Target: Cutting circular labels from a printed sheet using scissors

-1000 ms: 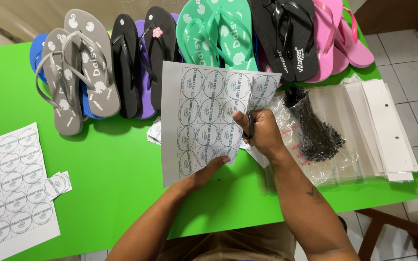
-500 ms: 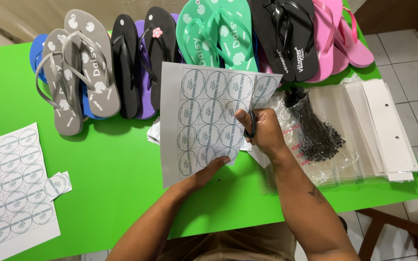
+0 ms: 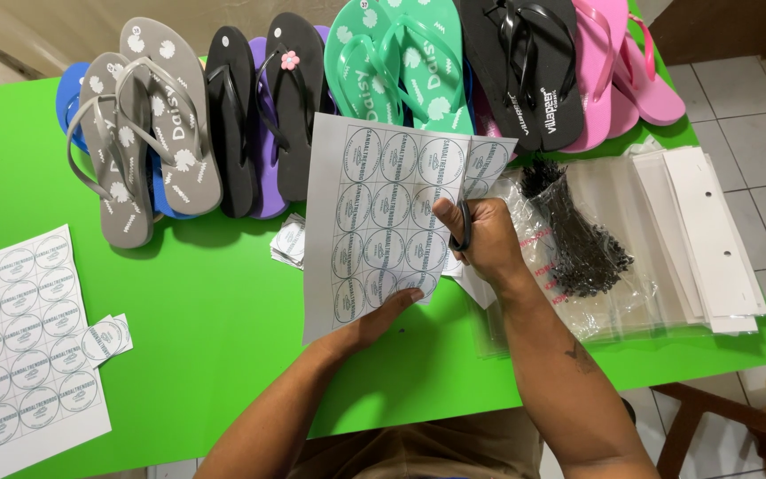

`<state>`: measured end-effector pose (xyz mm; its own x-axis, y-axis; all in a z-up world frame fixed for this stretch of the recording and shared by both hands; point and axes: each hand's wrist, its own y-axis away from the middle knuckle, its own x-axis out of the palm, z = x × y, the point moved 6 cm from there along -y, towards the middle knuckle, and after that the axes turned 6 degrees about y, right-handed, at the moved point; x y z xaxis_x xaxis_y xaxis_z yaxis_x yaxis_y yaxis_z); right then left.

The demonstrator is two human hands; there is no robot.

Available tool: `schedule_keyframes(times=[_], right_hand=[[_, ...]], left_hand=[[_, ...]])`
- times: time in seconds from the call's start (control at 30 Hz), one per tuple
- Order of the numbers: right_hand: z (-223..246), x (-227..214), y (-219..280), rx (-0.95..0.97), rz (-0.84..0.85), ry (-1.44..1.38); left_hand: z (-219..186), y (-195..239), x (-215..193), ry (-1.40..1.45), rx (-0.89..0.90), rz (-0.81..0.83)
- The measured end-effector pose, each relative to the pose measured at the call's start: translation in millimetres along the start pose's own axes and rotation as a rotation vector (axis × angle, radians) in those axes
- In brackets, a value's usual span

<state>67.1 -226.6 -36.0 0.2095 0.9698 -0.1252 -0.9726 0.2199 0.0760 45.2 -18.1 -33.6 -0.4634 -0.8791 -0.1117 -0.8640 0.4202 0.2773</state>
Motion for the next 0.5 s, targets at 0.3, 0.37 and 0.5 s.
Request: schedule_keyframes(times=[0.3,0.37,0.5], right_hand=[[-3.6,-4.2,-0.4,0.004,-0.024,-0.009],[-3.0,-2.8,-1.1,-0.007,-0.024,-0.004],[2.2,-1.7,-0.3,-0.021,-0.035,-0.006]], left_hand=[[3.6,1.1,-1.2,0.047,0.033,-0.050],[3.9,0.1,-1.8,0.054,0.038,-0.059],[5.2,-0.1,-4.2,0.078,0.054,-0.086]])
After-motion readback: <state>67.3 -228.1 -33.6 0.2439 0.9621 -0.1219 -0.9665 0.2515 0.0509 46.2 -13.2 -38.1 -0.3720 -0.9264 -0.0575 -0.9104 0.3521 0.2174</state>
